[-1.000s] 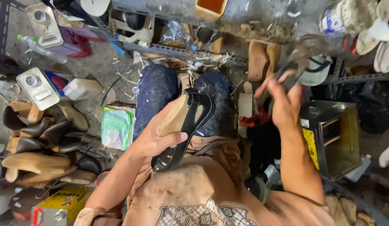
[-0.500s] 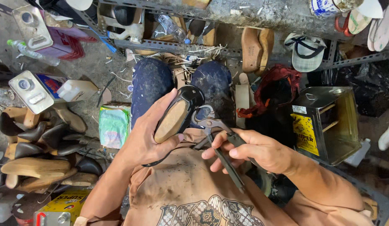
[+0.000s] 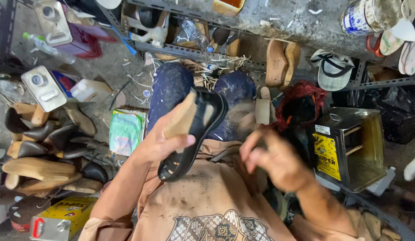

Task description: The person uses a hammer and a metal tool to tap and shape the sole of a black sandal. They then pick up a black shoe upper and apply a white substance from a green packet to the inside edge of the shoe.

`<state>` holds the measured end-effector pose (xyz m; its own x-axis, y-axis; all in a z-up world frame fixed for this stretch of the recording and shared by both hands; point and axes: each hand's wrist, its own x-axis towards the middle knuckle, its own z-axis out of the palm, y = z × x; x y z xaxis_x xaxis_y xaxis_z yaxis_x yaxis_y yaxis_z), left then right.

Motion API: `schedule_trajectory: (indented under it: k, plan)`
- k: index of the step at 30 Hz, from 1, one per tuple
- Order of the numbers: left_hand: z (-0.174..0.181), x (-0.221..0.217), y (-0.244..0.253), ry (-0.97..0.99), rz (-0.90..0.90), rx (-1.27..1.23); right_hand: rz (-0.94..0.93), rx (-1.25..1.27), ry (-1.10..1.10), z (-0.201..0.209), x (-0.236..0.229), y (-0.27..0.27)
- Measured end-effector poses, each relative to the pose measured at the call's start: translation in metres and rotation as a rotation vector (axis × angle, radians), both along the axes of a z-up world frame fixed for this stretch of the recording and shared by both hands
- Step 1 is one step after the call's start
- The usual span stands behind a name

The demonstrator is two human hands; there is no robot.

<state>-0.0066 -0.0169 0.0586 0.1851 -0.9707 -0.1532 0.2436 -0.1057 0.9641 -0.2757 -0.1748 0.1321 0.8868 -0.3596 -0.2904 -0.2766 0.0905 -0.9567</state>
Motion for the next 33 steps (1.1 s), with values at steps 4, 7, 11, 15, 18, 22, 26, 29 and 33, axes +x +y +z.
schedule_trajectory:
  k: [4, 7, 11, 15, 18, 22, 26, 29, 33]
  plan:
    - [-0.002, 0.018, -0.006, 0.107, -0.197, 0.006, -0.288, -0.774, 0.444, 0.001, 0.01, -0.119]
    - [0.001, 0.029, -0.023, 0.146, -0.348, 0.02, -0.419, -1.009, 0.657, -0.029, 0.015, -0.216]
    - [0.017, 0.035, -0.057, -0.326, -0.423, 0.084, -0.411, -1.333, 0.652, -0.078, 0.004, -0.268]
    - [0.016, 0.034, -0.076, -0.556, -0.433, -0.051, -0.356, -1.297, 0.519, -0.025, 0.005, -0.119]
    - [-0.013, 0.019, -0.076, -0.643, -0.354, -0.05, -0.146, -0.87, 0.799, -0.025, -0.017, -0.013]
    - [-0.051, -0.008, -0.071, -1.004, -0.151, -0.16, 0.064, -0.569, 0.924, -0.089, -0.039, 0.074]
    - [-0.057, -0.013, -0.085, -0.702, -0.026, -0.142, -0.049, -0.604, 0.84, -0.115, -0.064, 0.094]
    - [-0.025, 0.015, -0.103, -0.379, -0.27, 0.044, -0.21, -0.84, 0.628, -0.072, -0.062, 0.081]
    - [-0.062, 0.027, -0.111, -0.364, -0.342, 0.142, -0.379, -0.967, 0.661, -0.063, -0.081, 0.061]
